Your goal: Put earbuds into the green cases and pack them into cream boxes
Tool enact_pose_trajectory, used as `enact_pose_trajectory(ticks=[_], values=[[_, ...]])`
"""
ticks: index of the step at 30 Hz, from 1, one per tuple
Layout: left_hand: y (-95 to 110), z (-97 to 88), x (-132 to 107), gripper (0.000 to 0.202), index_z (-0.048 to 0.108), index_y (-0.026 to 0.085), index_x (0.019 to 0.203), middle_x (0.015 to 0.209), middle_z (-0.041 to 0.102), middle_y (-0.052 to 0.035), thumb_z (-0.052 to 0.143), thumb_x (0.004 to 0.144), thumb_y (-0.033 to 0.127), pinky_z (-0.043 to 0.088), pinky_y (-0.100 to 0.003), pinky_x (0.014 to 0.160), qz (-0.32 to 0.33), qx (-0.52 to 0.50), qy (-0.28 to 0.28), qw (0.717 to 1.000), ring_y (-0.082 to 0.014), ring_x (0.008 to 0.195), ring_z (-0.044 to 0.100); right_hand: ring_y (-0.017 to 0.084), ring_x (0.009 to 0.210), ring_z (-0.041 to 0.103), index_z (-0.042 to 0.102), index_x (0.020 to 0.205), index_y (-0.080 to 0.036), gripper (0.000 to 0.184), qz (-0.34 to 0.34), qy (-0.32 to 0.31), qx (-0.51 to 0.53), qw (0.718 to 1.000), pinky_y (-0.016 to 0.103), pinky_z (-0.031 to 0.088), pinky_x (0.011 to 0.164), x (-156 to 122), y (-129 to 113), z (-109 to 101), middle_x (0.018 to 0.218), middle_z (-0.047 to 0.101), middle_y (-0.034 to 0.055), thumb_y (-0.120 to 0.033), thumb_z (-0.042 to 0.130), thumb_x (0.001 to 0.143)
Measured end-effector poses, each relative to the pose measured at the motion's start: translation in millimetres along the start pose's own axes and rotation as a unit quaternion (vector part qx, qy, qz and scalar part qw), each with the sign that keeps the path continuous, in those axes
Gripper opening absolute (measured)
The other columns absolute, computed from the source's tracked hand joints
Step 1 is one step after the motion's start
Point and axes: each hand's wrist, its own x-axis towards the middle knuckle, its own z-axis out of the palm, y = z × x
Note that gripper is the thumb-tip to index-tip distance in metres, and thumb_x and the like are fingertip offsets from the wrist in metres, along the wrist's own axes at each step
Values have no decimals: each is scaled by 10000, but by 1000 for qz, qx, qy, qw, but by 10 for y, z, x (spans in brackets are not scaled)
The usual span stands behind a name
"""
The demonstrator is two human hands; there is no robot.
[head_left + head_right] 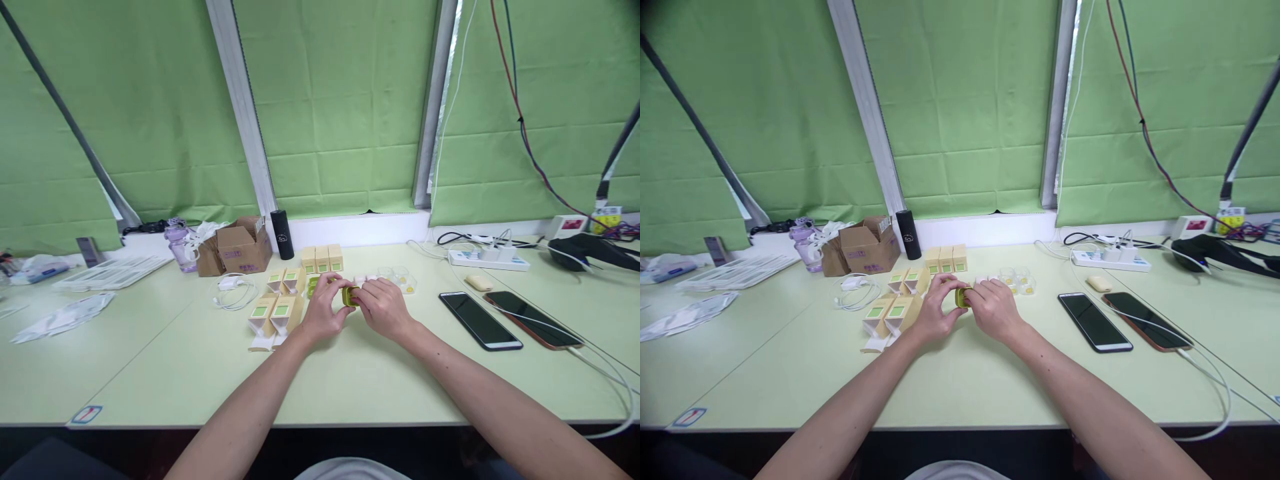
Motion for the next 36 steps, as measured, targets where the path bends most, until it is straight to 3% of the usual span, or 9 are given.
enact_pose_trajectory(ticks=[18, 24, 28, 31, 36], values=[[-14, -21, 1, 527, 636, 252, 1264, 1242, 565, -121, 763, 780, 86, 492, -526, 1093, 16, 16, -12, 1000, -323, 1281, 543, 150, 634, 510, 702, 858, -192, 223, -14, -23, 30, 999, 321, 271, 601, -25, 40, 2, 724, 693, 22, -66, 547, 956], [-24, -13, 2, 517, 632, 248, 1269, 1247, 548, -117, 755, 797, 77, 505, -513, 1078, 22, 12, -2, 1000, -308, 1254, 557, 171, 659, 562, 689, 1046, -187, 208, -31, -25, 69, 997, 317, 347, 601, -52, 110, -44, 779, 705, 30, -89, 536, 945], [-48, -10, 9, 484, 651, 254, 1248, 1227, 567, -107, 759, 806, 89, 520, -499, 1064, 0, 10, 20, 1000, -302, 1252, 565, 239, 860, 670, 640, 1239, -188, 304, -10, 4, 97, 995, 347, 492, 671, -41, 88, -102, 987, 734, 100, -137, 560, 950], [-72, -5, 16, 466, 661, 266, 1263, 1216, 590, -107, 784, 829, 148, 526, -512, 1057, -4, 14, 36, 999, -304, 1245, 566, 299, 1095, 677, 541, 1420, -209, 481, 15, -14, 115, 993, 412, 587, 771, -28, 53, -117, 1247, 697, 146, -144, 563, 944], [-82, 4, 23, 445, 666, 274, 1301, 1163, 652, -103, 790, 875, 235, 533, -535, 1039, 13, 14, 44, 999, -309, 1220, 565, 310, 1246, 644, 410, 1550, -240, 597, 36, -18, 153, 987, 488, 624, 939, -44, 41, -54, 1385, 649, 150, -117, 513, 976]])
